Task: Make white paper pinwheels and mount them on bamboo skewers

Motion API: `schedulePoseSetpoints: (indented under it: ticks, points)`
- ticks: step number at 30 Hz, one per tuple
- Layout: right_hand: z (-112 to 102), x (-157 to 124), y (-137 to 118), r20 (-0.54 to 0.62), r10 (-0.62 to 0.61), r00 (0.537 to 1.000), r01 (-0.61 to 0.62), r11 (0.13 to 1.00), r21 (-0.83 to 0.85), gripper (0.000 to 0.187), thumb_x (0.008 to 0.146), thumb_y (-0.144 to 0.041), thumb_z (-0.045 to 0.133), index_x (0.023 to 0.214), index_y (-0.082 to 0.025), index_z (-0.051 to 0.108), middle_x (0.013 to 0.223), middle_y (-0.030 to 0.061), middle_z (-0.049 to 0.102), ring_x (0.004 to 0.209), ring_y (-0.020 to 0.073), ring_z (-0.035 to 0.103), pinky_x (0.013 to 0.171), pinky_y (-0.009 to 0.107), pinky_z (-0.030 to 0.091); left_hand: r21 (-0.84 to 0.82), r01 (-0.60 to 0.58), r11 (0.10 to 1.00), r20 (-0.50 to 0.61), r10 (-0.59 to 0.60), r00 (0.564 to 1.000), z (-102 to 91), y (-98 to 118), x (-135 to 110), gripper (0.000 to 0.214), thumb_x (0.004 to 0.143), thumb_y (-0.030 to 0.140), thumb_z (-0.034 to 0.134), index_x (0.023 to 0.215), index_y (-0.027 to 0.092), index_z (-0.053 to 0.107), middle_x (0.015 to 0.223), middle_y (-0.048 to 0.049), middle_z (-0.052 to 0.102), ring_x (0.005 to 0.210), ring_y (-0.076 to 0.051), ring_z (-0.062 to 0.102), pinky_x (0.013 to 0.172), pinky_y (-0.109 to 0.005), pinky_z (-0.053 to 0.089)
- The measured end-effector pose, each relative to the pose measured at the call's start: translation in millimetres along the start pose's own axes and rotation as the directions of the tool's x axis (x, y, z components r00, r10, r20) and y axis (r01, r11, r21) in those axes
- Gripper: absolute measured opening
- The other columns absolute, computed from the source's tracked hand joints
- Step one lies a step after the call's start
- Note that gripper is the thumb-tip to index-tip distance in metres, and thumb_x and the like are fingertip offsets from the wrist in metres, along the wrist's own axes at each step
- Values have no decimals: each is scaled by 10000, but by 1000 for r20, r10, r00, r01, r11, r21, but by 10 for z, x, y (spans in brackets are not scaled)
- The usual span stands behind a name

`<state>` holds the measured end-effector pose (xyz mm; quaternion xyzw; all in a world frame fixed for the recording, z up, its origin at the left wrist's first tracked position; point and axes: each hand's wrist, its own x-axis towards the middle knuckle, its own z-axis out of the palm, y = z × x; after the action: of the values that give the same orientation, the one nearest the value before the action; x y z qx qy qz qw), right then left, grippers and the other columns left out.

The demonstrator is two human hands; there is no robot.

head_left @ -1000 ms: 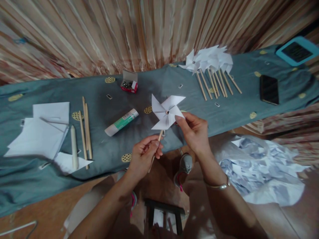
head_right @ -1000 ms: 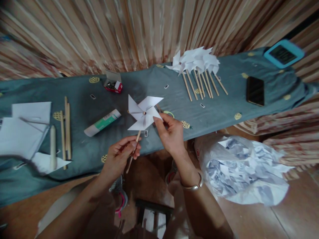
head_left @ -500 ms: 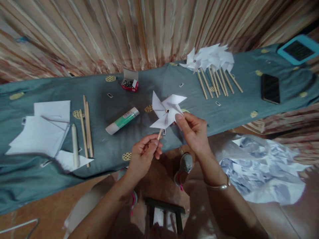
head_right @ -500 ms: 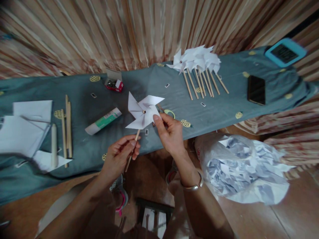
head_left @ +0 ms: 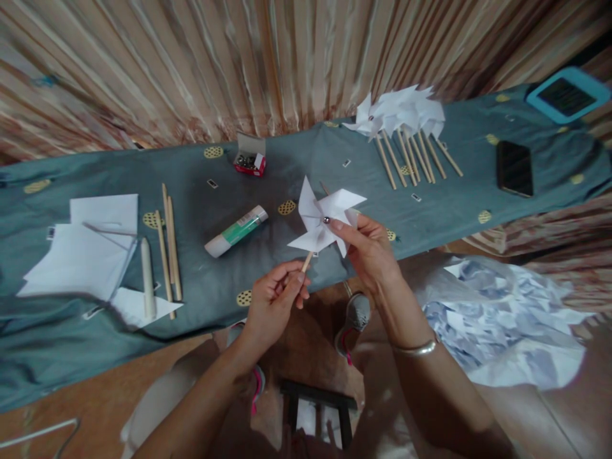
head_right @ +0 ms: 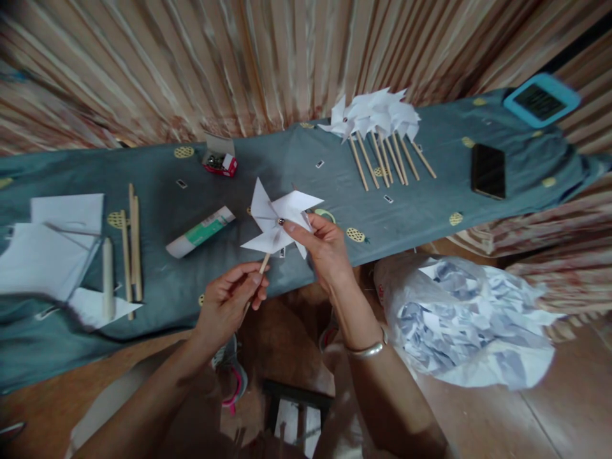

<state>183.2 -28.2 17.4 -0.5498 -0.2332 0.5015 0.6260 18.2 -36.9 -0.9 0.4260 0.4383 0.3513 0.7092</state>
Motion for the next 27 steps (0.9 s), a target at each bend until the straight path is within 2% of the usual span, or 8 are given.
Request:
schedulePoseSetpoints:
  ticks: [4, 10, 18, 23, 27]
  points:
    - [52, 4, -18, 0, 35, 999, -35, 999, 36, 203, 568, -304, 825, 742, -257, 732, 761, -34, 743, 688, 161, 659, 717, 315, 545, 56, -4, 998, 4, 4, 1000, -19, 9, -1, 272, 765, 375, 704, 898, 140, 670, 672, -8, 639, 489, -79, 530, 423, -191, 414]
    - [73, 11, -29, 20, 82, 996, -84, 993, 81, 188, 570, -280, 827, 730, -244, 734, 712, -20, 742, 669, 179, 678, 682, 324, 551, 75, -25, 997, 10, 24, 1000, -44, -18, 4, 260, 781, 370, 692, 907, 144, 673, 657, -4, 630, 492, -81, 526, 410, -182, 385]
    - [92, 8, -23, 35, 71, 997, -73, 995, 64, 158, 613, -280, 797, 747, -232, 729, 730, -3, 744, 760, 213, 705, 772, 384, 579, 99, -25, 995, -8, 26, 1000, -54, -3, 10, 258, 782, 370, 687, 902, 143, 687, 638, -1, 633, 464, -68, 484, 424, -186, 355]
    - [92, 10, -4, 49, 52, 997, -56, 994, 90, 166, 619, -278, 794, 765, -236, 727, 746, 1, 748, 788, 219, 713, 779, 384, 590, 87, -39, 996, -38, 42, 998, -57, 24, 31, 234, 757, 355, 704, 870, 151, 694, 654, -4, 644, 466, -65, 455, 437, -200, 339]
    - [93, 17, -1, 47, 32, 998, -34, 998, 49, 162, 632, -309, 778, 762, -237, 714, 758, 6, 741, 837, 230, 711, 789, 393, 586, 84, -39, 996, -44, 43, 998, -57, 26, 58, 238, 745, 348, 713, 873, 147, 707, 652, -8, 646, 465, -64, 435, 445, -207, 331]
